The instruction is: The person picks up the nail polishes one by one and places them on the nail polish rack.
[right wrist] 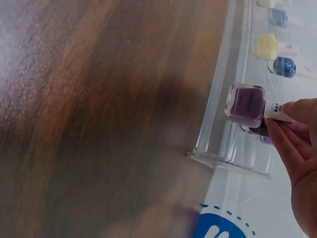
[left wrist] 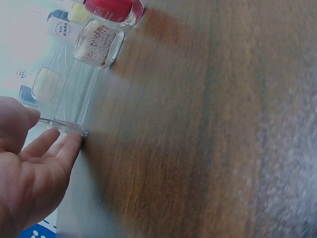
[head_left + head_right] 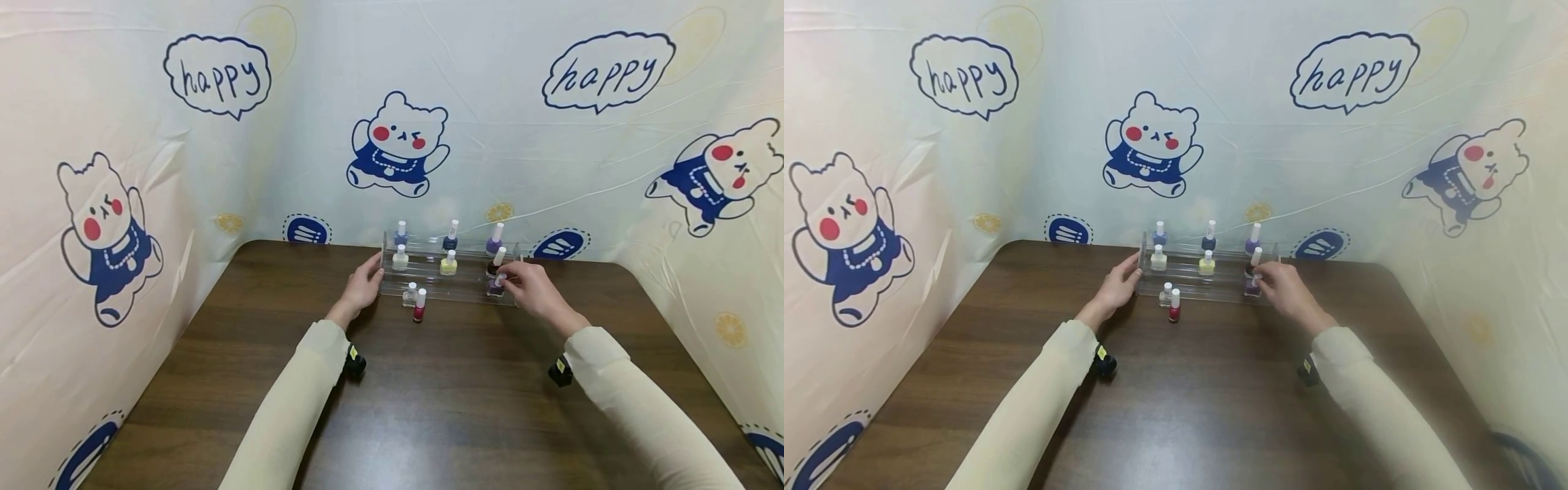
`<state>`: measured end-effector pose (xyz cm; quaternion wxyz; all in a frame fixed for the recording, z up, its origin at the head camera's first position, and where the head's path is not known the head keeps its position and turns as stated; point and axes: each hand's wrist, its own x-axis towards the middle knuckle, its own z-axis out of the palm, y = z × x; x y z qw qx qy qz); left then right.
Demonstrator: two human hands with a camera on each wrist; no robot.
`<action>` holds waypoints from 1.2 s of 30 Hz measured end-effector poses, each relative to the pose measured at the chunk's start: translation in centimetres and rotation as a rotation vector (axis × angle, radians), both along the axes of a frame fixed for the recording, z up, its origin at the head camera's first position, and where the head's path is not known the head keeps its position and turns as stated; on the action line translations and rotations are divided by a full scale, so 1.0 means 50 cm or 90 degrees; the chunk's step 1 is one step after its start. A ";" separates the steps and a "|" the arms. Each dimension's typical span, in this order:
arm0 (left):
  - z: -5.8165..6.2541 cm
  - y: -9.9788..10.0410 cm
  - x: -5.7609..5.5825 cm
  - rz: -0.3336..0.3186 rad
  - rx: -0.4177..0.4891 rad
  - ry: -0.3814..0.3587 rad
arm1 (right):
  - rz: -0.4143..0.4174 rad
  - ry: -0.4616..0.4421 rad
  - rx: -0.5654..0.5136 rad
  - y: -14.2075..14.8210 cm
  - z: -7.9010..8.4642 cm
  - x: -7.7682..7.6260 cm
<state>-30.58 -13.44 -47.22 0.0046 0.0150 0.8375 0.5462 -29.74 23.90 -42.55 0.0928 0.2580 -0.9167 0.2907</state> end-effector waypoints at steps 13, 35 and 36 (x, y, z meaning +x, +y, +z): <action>0.001 -0.002 0.000 0.001 0.004 0.000 | -0.006 -0.019 0.023 0.005 -0.015 -0.010; -0.003 -0.002 -0.003 -0.002 -0.002 -0.008 | -0.012 -0.022 0.035 0.001 -0.017 -0.003; -0.003 -0.002 -0.002 -0.002 -0.002 -0.008 | -0.014 -0.021 0.035 0.000 -0.017 -0.003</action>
